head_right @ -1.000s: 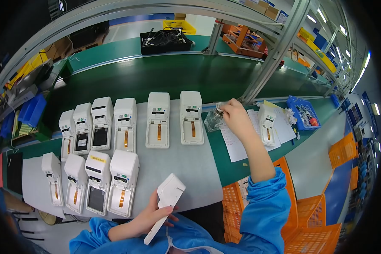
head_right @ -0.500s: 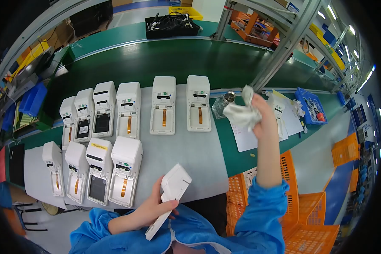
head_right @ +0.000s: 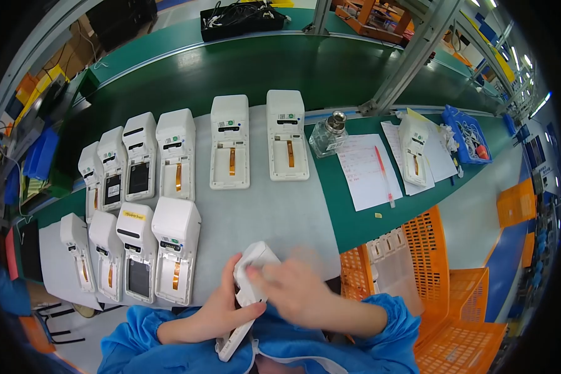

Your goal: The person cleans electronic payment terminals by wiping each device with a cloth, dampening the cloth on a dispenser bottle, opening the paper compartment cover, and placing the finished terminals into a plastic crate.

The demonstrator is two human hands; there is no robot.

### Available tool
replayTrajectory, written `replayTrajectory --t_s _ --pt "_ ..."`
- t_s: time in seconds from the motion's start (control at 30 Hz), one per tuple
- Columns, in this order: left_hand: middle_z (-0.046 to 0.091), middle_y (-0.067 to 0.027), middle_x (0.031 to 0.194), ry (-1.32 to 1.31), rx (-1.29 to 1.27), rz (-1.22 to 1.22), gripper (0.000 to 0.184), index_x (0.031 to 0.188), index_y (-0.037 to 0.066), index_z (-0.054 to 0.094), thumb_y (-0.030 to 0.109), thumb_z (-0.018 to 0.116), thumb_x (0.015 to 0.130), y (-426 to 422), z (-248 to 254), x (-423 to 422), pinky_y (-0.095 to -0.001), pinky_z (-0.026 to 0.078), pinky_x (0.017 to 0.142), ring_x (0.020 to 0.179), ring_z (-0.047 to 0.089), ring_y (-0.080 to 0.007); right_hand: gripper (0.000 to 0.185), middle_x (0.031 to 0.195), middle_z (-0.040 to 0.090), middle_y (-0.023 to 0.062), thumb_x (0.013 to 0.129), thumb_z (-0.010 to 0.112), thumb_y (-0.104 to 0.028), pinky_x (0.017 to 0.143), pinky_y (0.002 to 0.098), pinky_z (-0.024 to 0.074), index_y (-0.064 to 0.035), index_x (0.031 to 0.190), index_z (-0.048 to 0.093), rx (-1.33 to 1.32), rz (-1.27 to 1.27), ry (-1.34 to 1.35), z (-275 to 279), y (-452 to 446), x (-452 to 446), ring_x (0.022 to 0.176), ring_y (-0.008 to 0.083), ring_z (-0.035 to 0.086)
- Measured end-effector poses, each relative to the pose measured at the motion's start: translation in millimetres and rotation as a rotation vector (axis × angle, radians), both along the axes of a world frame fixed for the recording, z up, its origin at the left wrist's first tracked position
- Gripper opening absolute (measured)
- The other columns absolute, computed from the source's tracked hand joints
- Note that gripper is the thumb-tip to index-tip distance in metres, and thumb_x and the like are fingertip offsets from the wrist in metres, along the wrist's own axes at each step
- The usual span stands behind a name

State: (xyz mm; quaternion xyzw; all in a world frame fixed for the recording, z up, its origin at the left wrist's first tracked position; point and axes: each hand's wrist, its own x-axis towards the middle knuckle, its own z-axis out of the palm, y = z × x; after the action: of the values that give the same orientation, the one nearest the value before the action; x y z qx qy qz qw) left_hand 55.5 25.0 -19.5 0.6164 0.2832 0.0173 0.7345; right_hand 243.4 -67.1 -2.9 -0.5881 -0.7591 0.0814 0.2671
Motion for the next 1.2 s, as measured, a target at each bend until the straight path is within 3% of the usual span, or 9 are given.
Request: replayTrajectory --t_s 0.23,0.37,0.5,0.6,0.73,0.87,1.0,1.03,1.2 --pt "0.054 -0.0286 0.125 -0.024 0.044 -0.013 0.104 0.147 -0.003 -0.009 0.034 0.068 0.087 -1.5 -5.9 -1.4 -0.0344 0.047 0.092 0.11 0.06 -0.0337 0.052 0.099 0.056 0.0101 0.074 0.06 -0.005 0.068 0.0385 0.0408 0.0016 0.126 0.056 -0.046 0.048 0.085 -3.1 3.6 -3.4 0.077 0.027 0.051" --pt "0.053 -0.0288 0.126 -0.014 0.006 -0.003 0.105 0.147 -0.002 -0.009 0.035 0.068 0.087 -0.4 -4.2 -3.1 -0.0347 0.046 0.094 0.113 0.059 -0.0344 0.054 0.101 0.056 0.0101 0.072 0.061 -0.006 0.068 0.0372 0.0427 0.0007 0.126 0.057 -0.042 -0.067 -0.059 -6.9 7.7 6.8 0.076 0.0257 0.053" --pt "0.051 -0.029 0.129 -0.008 -0.019 -0.021 0.105 0.147 -0.002 -0.009 0.038 0.067 0.088 1.9 -1.9 -4.0 -0.0347 0.044 0.097 0.117 0.056 -0.0344 0.054 0.101 0.056 0.0109 0.07 0.062 -0.004 0.067 0.0368 0.0433 0.0013 0.123 0.058 0.048 0.089 0.057 5.5 0.6 -16.2 0.076 0.0262 0.052" --pt "0.05 -0.0289 0.13 -0.008 -0.051 -0.017 0.104 0.147 -0.001 -0.009 0.039 0.067 0.088 2.3 -1.0 -2.8 -0.035 0.044 0.096 0.116 0.056 -0.0348 0.053 0.1 0.056 0.0106 0.07 0.061 -0.004 0.069 0.0359 0.044 0.0017 0.123 0.058 -0.058 -0.061 -0.059 8.1 13.9 6.7 0.077 0.0254 0.053" --pt "0.051 -0.0281 0.13 -0.011 -0.03 -0.026 0.103 0.147 -0.001 -0.009 0.038 0.066 0.089 3.2 -3.5 -3.5 -0.0354 0.045 0.095 0.114 0.058 -0.0347 0.053 0.103 0.057 0.0113 0.07 0.062 -0.002 0.067 0.0368 0.0418 0.001 0.122 0.058 0.026 0.088 0.04 7.8 -0.5 -14.7 0.078 0.028 0.052" --pt "0.051 -0.0284 0.129 -0.017 -0.027 -0.016 0.102 0.147 0.0 -0.008 0.037 0.066 0.088 1.7 -0.5 -2.7 -0.036 0.046 0.094 0.113 0.059 -0.0358 0.052 0.103 0.058 0.0094 0.073 0.062 -0.006 0.072 0.0378 0.044 -0.0001 0.125 0.056 -0.165 -0.019 0.036 -9.2 9.3 11.5 0.079 0.026 0.053" --pt "0.052 -0.0287 0.128 -0.035 0.023 -0.018 0.103 0.148 0.0 -0.009 0.038 0.066 0.088 -0.6 -5.5 -4.9 -0.0364 0.048 0.091 0.111 0.06 -0.0366 0.053 0.105 0.058 0.0121 0.072 0.061 -0.002 0.071 0.0397 0.044 0.0007 0.124 0.056 -0.024 0.108 0.105 -4.2 3.4 -6.4 0.078 0.027 0.053" --pt "0.052 -0.0286 0.128 -0.031 0.03 -0.011 0.103 0.148 0.0 -0.009 0.038 0.066 0.088 -1.2 -5.5 -4.3 -0.0364 0.048 0.091 0.11 0.06 -0.0365 0.054 0.105 0.058 0.0128 0.07 0.062 -0.002 0.071 0.0399 0.0441 0.0012 0.123 0.057 -0.067 -0.033 -0.001 1.1 9.2 1.9 0.078 0.0264 0.053" --pt "0.053 -0.0284 0.126 0.018 0.033 -0.037 0.104 0.147 -0.001 -0.009 0.04 0.066 0.088 0.8 -3.2 -5.2 -0.0356 0.047 0.092 0.111 0.06 -0.0352 0.053 0.104 0.058 0.012 0.068 0.064 -0.004 0.069 0.0382 0.0438 0.0021 0.121 0.058 0.021 -0.019 -0.004 -4.3 9.1 -0.2 0.078 0.0259 0.052"
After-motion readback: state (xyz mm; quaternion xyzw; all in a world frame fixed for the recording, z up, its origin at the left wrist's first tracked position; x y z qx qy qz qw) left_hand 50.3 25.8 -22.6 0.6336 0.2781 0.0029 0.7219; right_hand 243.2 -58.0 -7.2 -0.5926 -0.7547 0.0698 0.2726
